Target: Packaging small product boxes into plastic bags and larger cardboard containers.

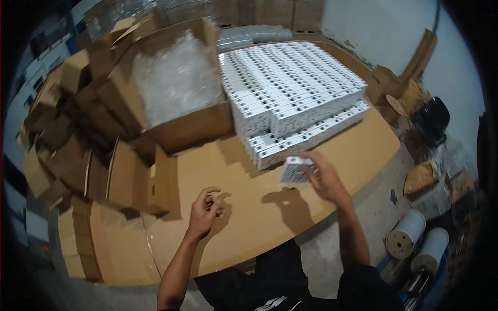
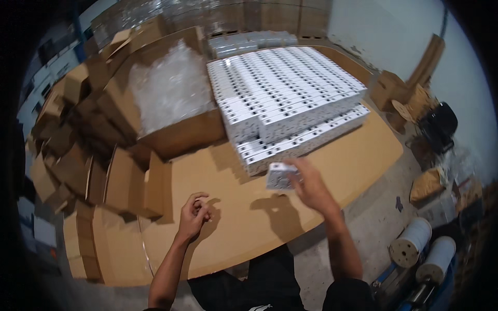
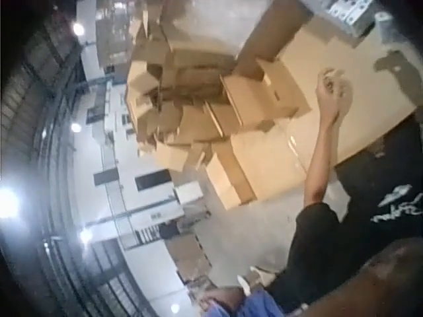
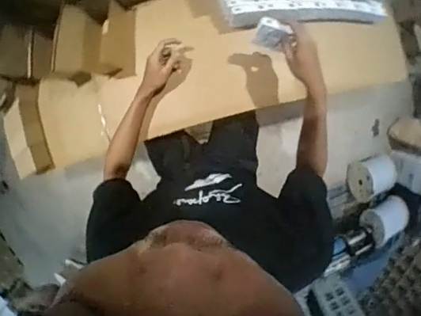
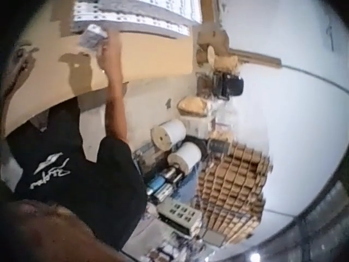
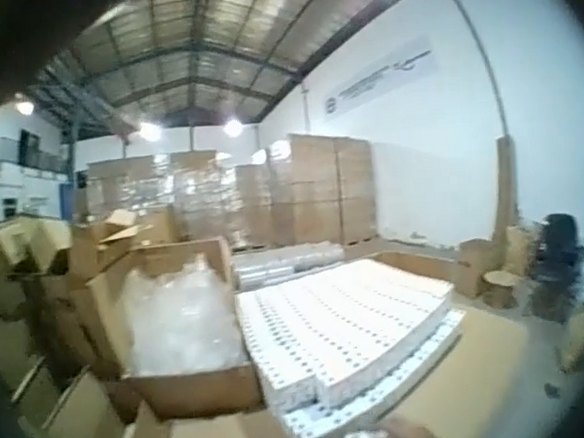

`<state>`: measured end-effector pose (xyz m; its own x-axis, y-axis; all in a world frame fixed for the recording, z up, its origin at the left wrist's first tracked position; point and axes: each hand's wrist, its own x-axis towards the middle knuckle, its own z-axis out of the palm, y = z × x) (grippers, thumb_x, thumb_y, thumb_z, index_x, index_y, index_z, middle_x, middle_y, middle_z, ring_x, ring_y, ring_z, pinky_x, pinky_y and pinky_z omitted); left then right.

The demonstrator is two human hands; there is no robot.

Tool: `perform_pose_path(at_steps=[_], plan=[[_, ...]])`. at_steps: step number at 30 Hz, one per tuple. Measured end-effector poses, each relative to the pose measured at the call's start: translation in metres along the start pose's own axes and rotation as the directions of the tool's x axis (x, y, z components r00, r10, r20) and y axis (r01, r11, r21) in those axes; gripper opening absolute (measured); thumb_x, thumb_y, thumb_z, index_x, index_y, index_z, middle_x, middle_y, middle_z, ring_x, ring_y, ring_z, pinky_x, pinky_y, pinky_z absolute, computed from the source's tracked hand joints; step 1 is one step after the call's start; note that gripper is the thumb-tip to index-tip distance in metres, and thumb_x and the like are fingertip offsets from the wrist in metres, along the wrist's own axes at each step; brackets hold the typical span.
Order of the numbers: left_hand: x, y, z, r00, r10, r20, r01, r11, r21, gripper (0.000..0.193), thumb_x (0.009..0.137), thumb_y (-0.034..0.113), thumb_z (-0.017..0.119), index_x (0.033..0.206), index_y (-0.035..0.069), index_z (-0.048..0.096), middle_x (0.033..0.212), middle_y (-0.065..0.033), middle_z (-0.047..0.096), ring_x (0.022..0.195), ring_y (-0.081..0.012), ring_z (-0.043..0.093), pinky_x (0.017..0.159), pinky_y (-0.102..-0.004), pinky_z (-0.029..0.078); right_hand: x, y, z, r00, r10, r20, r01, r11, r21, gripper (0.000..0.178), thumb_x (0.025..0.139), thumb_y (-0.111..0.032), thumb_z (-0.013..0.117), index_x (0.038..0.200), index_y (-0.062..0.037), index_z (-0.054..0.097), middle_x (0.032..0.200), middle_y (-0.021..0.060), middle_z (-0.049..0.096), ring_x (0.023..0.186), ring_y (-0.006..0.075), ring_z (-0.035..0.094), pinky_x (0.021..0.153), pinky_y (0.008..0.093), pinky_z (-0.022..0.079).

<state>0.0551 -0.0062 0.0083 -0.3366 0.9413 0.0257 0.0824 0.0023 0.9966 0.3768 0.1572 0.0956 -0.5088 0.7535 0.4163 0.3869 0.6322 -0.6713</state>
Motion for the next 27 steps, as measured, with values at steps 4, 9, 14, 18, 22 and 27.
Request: perform_pose_path(at_steps=[4, 9, 14, 18, 22, 27], plan=[[-0.01, 0.004, -0.023, 0.969, -0.14, 0.202, 0.17, 0.976, -0.137, 0.032, 0.105, 0.016, 0.053, 0.135, 0.005, 0.053, 0.076, -0.007, 0.065, 0.06, -0.0088, 0.059, 0.054, -0.0229, 0.048, 0.001, -0.051, 0.084, 0.982, -0.066, 0.176, 0.041, 0.989, 0.141, 0.031, 0.095, -0.001, 0.064, 0.125, -0.0058, 0.061, 0.111, 0.0135, 0.065, 0.092, 0.0254, 0.068, 0.07, 0.0341, 0.056], [-0.012, 0.0, -0.043, 0.958, -0.179, 0.223, 0.244, 0.919, -0.31, 0.041, 0.11, 0.034, 0.042, 0.136, 0.004, 0.054, 0.076, -0.0105, 0.067, 0.058, -0.0127, 0.063, 0.054, -0.0233, 0.052, 0.006, -0.095, 0.141, 0.94, -0.069, 0.334, -0.008, 0.974, 0.225, 0.031, 0.09, 0.001, 0.064, 0.12, -0.0069, 0.062, 0.106, 0.0177, 0.061, 0.099, 0.0372, 0.062, 0.086, 0.0438, 0.05], [0.005, 0.002, -0.056, 0.979, -0.198, 0.051, 0.195, 0.83, -0.523, 0.033, 0.109, 0.033, 0.048, 0.123, 0.006, 0.06, 0.098, -0.0064, 0.066, 0.085, -0.0139, 0.068, 0.069, -0.0306, 0.061, 0.028, -0.098, 0.18, 0.959, -0.188, 0.21, 0.105, 0.93, 0.351, 0.031, 0.086, 0.004, 0.063, 0.116, -0.0037, 0.061, 0.109, 0.0169, 0.059, 0.105, 0.0376, 0.061, 0.093, 0.0438, 0.05], [0.027, 0.011, -0.051, 0.979, -0.205, -0.018, 0.167, 0.841, -0.514, 0.024, 0.105, 0.021, 0.059, 0.122, 0.005, 0.059, 0.099, -0.0073, 0.066, 0.092, -0.0142, 0.067, 0.077, -0.0296, 0.059, 0.034, -0.083, 0.197, 0.942, -0.299, 0.153, 0.213, 0.884, 0.417, 0.036, 0.08, 0.007, 0.062, 0.114, -0.0022, 0.058, 0.131, 0.0211, 0.051, 0.125, 0.039, 0.052, 0.102, 0.0415, 0.048], [0.037, -0.006, -0.04, 0.987, -0.004, -0.16, -0.055, 0.93, -0.363, 0.038, 0.094, -0.003, 0.065, 0.129, 0.004, 0.049, 0.109, -0.0098, 0.062, 0.104, -0.0157, 0.064, 0.091, -0.0286, 0.053, 0.03, -0.061, 0.228, 0.998, -0.051, 0.019, 0.035, 0.86, 0.51, 0.051, 0.084, 0.009, 0.062, 0.131, -0.002, 0.048, 0.149, 0.0208, 0.037, 0.139, 0.0355, 0.041, 0.107, 0.041, 0.046], [0.037, -0.026, -0.035, 0.966, 0.223, -0.135, -0.25, 0.937, -0.243, 0.048, 0.091, -0.012, 0.062, 0.131, 0.003, 0.04, 0.117, -0.0077, 0.052, 0.106, -0.0192, 0.061, 0.098, -0.0322, 0.05, 0.033, -0.031, 0.226, 0.913, 0.144, 0.382, -0.388, 0.592, 0.706, 0.047, 0.093, 0.005, 0.064, 0.137, -0.0002, 0.045, 0.134, 0.0161, 0.055, 0.123, 0.0221, 0.056, 0.105, 0.0343, 0.047]])
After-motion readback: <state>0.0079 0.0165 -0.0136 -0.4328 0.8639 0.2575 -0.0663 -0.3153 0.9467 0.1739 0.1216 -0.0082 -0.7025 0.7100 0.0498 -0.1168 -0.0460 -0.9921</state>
